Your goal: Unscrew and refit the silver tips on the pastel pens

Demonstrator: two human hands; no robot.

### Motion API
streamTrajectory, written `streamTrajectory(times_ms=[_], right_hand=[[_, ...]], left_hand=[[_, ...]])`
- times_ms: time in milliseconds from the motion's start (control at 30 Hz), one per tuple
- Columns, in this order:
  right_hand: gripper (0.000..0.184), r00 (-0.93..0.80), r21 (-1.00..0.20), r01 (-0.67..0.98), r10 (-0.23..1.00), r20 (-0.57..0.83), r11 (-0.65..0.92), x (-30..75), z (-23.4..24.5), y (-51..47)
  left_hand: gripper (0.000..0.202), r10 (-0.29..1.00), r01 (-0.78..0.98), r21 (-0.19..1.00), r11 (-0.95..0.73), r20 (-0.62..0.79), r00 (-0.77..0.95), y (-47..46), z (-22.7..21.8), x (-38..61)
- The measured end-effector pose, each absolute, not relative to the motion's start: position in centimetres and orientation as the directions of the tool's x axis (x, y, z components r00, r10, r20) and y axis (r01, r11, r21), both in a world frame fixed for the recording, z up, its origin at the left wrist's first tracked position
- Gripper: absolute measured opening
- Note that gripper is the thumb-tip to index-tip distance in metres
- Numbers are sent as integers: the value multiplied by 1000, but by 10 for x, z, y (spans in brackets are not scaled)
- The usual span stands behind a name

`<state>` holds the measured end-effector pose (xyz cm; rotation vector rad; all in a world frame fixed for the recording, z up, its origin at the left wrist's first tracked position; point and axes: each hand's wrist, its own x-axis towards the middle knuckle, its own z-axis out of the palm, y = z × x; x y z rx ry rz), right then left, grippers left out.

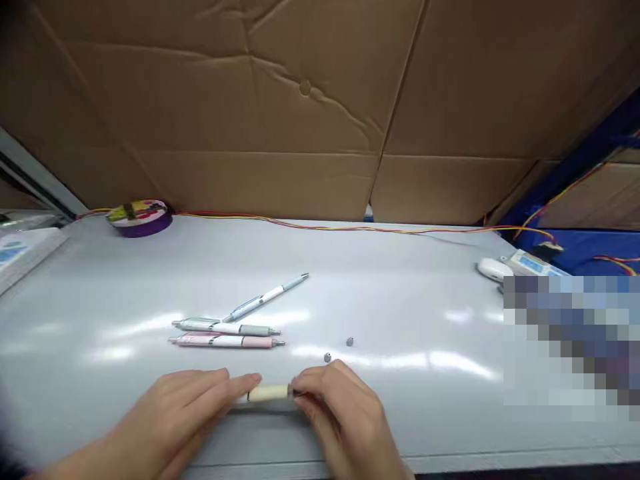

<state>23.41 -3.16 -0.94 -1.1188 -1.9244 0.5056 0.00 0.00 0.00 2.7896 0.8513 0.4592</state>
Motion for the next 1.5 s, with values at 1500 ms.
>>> streamTrajectory(times_ms=[1500], right_hand=[[14, 445, -698, 716, 751, 488, 29, 290, -9, -28]], left_hand=[[21, 525, 557, 96, -825, 498, 690, 3, 5, -3]])
